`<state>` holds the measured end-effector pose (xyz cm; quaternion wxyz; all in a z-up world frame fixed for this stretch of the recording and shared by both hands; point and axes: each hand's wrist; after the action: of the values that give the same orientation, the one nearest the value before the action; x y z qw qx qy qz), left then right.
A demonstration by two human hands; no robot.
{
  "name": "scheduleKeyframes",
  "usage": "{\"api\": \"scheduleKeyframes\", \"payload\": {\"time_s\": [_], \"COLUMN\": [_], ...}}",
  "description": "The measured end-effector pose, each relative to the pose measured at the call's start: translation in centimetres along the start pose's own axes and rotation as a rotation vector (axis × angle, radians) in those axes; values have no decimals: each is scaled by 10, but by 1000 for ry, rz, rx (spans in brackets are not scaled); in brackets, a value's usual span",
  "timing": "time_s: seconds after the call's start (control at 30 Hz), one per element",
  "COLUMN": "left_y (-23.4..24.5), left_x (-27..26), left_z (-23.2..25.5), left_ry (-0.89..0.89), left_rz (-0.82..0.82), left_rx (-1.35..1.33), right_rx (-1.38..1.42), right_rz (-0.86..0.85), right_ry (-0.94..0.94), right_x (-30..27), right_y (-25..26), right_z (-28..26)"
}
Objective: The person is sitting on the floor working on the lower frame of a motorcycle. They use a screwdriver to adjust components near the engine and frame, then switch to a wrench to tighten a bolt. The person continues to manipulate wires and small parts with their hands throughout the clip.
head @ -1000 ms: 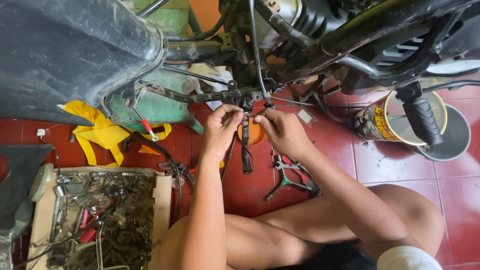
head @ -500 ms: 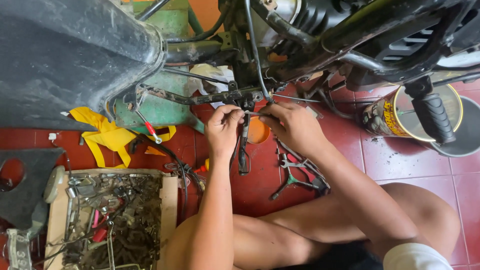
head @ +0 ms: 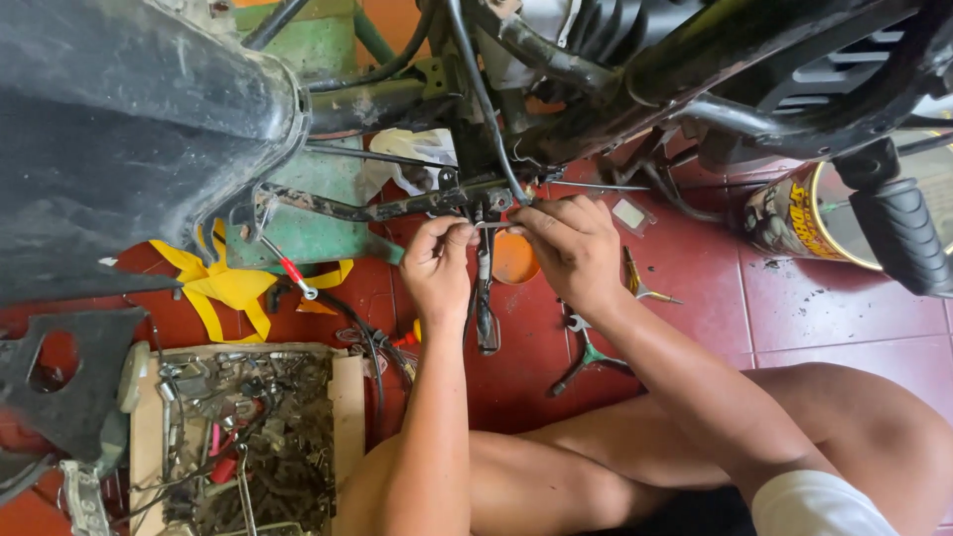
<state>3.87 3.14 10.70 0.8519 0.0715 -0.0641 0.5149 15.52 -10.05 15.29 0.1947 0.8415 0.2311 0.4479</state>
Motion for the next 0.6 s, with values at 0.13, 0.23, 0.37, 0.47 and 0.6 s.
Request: {"api": "scheduleKeyframes", "payload": {"time_s": [0.13, 0.23, 0.37, 0.47, 0.6], "left_y": [-3, -6, -8, -10, -8], "left_x": [0, 1, -2, -3, -6], "left_z": [2, 5, 8, 9, 7], "left_ry": [7, 7, 41, 62, 88], "left_rz": [22, 31, 51, 63, 43], "left_rx": [-19, -31, -61, -69, -111], "right_rx": [0, 24, 46, 42, 38], "right_rz": [11, 40, 61, 72, 101], "right_ry": [13, 17, -11, -7, 27], "right_x": [0, 2, -1, -4, -6], "right_y": [-2, -4, -6, -10, -12], "right_z": [1, -1, -2, 3, 4]}}
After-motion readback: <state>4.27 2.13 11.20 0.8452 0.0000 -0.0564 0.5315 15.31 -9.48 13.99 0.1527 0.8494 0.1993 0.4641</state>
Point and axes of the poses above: each hand's wrist, its own x-axis towards the middle knuckle, its own y-axis out of the back of the hand, z = x × y
